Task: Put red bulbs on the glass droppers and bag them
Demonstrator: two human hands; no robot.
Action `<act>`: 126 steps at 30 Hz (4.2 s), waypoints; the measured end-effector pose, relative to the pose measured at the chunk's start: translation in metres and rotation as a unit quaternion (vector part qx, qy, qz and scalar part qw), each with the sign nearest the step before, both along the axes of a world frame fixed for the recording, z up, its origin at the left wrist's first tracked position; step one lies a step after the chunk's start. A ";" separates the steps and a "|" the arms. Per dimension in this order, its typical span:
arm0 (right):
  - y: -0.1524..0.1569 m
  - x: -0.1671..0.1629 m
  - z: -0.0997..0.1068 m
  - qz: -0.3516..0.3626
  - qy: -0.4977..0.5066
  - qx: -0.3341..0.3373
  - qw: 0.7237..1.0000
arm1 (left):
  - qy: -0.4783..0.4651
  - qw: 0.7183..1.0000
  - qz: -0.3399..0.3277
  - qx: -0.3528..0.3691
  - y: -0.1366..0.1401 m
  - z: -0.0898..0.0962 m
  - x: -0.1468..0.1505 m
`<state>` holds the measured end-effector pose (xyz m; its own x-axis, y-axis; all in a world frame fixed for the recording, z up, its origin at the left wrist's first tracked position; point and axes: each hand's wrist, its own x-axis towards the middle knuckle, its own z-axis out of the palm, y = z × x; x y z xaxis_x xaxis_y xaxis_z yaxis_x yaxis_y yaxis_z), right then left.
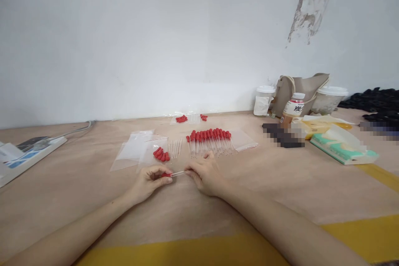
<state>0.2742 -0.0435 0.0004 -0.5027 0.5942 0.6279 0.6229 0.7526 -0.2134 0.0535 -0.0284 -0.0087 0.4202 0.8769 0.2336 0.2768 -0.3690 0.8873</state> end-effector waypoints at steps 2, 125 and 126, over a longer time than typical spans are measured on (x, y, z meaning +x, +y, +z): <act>0.001 0.000 0.000 -0.006 -0.009 0.005 1.000 | 0.013 1.000 0.005 0.009 0.000 -0.001 -0.001; 0.106 -0.086 0.027 -0.351 -0.133 -0.260 0.890 | 0.206 0.924 0.228 0.230 0.046 0.002 -0.051; 0.106 -0.086 0.027 -0.350 -0.132 -0.262 0.890 | 0.204 0.923 0.233 0.227 0.047 0.002 -0.050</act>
<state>0.1879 0.0621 0.0275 0.0171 0.9961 0.0871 0.9802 0.0005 -0.1979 0.0031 0.0188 -0.0070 0.1558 0.8355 0.5269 0.7760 -0.4335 0.4581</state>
